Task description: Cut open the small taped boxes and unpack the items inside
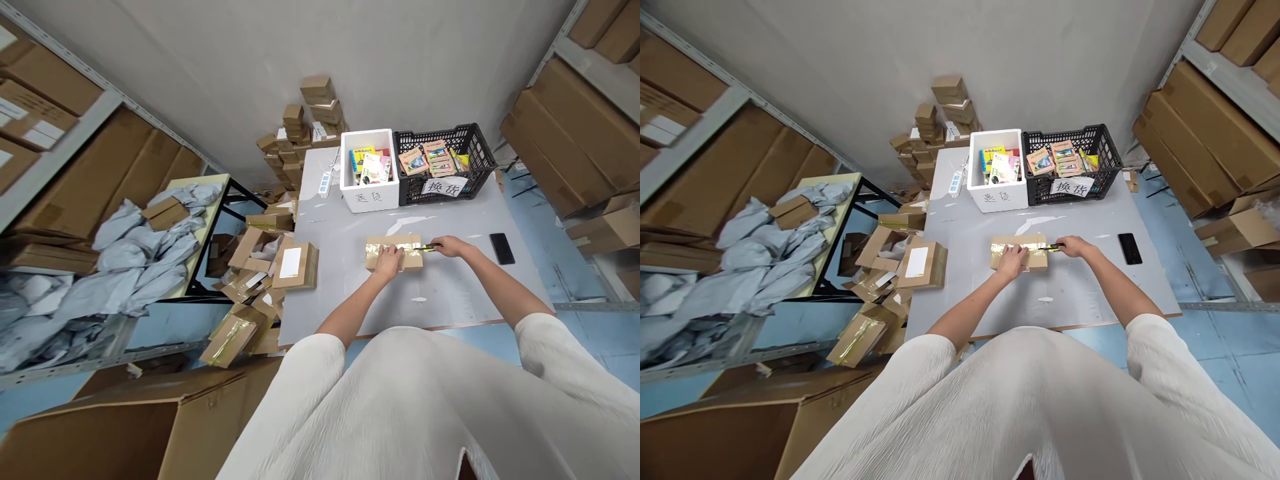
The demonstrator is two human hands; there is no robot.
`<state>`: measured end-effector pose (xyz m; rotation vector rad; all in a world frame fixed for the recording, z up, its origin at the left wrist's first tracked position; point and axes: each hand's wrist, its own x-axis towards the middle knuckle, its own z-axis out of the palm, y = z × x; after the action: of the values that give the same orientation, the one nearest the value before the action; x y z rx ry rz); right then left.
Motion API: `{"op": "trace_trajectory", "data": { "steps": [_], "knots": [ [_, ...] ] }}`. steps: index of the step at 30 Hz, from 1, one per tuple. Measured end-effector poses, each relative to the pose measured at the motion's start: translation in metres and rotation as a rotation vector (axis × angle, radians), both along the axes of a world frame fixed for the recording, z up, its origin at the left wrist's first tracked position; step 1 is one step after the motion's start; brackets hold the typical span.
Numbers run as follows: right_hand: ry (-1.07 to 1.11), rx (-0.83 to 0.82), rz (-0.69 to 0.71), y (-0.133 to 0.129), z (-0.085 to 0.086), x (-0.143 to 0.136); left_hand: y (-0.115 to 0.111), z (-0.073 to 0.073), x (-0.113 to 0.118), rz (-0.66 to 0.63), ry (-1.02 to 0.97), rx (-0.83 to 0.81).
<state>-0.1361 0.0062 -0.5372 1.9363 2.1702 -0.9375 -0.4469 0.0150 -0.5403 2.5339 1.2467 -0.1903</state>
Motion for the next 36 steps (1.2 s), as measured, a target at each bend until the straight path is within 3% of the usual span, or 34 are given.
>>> {"op": "trace_trajectory", "data": {
  "steps": [4, 10, 13, 17, 22, 27, 32, 36],
  "knots": [
    [0.036, -0.09, -0.016, 0.003, 0.007, 0.001, -0.001, 0.002, -0.001, 0.014, 0.003, -0.003],
    [0.254, -0.305, -0.114, -0.029, 0.004, 0.012, -0.001, 0.001, 0.0, 0.018, -0.012, 0.006],
    [0.325, -0.305, -0.166, -0.047, -0.002, 0.015, 0.002, 0.001, 0.001, 0.028, -0.004, -0.008],
    [0.452, -0.247, -0.335, -0.066, -0.006, 0.018, 0.003, 0.002, -0.002, 0.02, -0.029, -0.025],
    [0.572, -0.159, -0.502, -0.077, -0.003, 0.012, 0.003, 0.006, -0.002, 0.07, -0.106, -0.002],
    [0.504, 0.004, -0.455, -0.078, 0.003, -0.003, 0.018, 0.01, 0.014, 0.149, -0.139, 0.057],
    [0.249, 0.175, -0.24, -0.082, 0.007, -0.012, 0.03, 0.004, 0.025, 0.114, -0.153, 0.05],
    [0.107, 0.206, -0.126, -0.083, 0.007, -0.016, 0.036, 0.0, 0.027, 0.139, -0.131, -0.011]
  ]
}}
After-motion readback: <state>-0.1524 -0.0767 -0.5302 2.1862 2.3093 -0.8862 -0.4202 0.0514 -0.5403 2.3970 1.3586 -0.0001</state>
